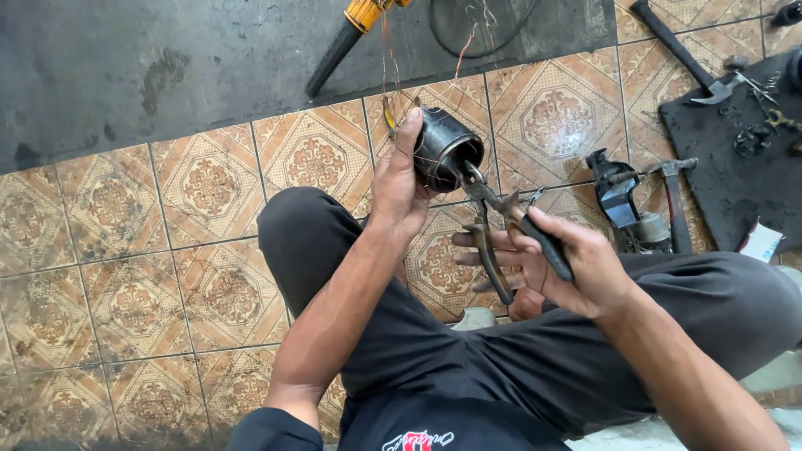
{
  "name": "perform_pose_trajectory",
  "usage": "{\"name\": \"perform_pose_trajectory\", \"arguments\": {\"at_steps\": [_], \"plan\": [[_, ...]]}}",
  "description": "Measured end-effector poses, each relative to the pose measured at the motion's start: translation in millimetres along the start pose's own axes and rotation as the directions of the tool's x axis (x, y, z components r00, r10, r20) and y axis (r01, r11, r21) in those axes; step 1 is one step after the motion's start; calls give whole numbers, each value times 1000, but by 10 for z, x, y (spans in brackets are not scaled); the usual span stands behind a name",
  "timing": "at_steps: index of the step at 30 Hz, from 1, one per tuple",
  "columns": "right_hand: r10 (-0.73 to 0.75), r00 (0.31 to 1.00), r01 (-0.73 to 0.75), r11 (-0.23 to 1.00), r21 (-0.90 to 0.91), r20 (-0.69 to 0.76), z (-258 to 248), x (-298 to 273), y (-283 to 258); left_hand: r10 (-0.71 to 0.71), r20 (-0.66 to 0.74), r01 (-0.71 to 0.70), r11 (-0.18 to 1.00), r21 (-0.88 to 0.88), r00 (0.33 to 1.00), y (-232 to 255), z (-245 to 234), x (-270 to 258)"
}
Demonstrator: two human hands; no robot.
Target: Using pliers to remove copper windings and debris from a motor stator housing while sitting on the floor.
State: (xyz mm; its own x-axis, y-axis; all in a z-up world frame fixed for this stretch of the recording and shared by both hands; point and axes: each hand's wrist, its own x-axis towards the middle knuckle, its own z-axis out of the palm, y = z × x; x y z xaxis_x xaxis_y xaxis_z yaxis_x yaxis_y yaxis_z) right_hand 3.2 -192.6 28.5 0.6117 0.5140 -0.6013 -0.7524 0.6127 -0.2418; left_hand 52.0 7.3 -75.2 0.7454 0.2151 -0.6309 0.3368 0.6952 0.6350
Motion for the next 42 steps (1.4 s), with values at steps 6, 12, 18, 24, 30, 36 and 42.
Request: {"name": "perform_pose_trajectory", "arguments": {"at_steps": [6,12,18,24,30,36,42], "plan": [[26,996,-26,1000,-1,84,-28,-2,-21,54,34,-55,998,38,998,-29,73,-89],[65,992,-61,997,-42,104,-177,70,0,83,109,-93,992,89,991,-18,114,-164],[52,994,-36,986,-163,97,-203,141,-41,86,148,-100,991,94,985,-52,64,-172],[-39,996,52,984,-171,78,53,86,-20,95,197,-126,980,152,976,-47,23,-158],[-218,968,249,869,-429,121,-314,225,186,94,159,-105,993,63,983,-98,70,-175],[-302,874,483,619,-619,379,-451,213,254,104,134,-102,995,-21,986,-40,133,-201],[-291,700,683,4,-731,652,-308,15,305,111,14,-108,984,-144,994,150,113,-88]]}}
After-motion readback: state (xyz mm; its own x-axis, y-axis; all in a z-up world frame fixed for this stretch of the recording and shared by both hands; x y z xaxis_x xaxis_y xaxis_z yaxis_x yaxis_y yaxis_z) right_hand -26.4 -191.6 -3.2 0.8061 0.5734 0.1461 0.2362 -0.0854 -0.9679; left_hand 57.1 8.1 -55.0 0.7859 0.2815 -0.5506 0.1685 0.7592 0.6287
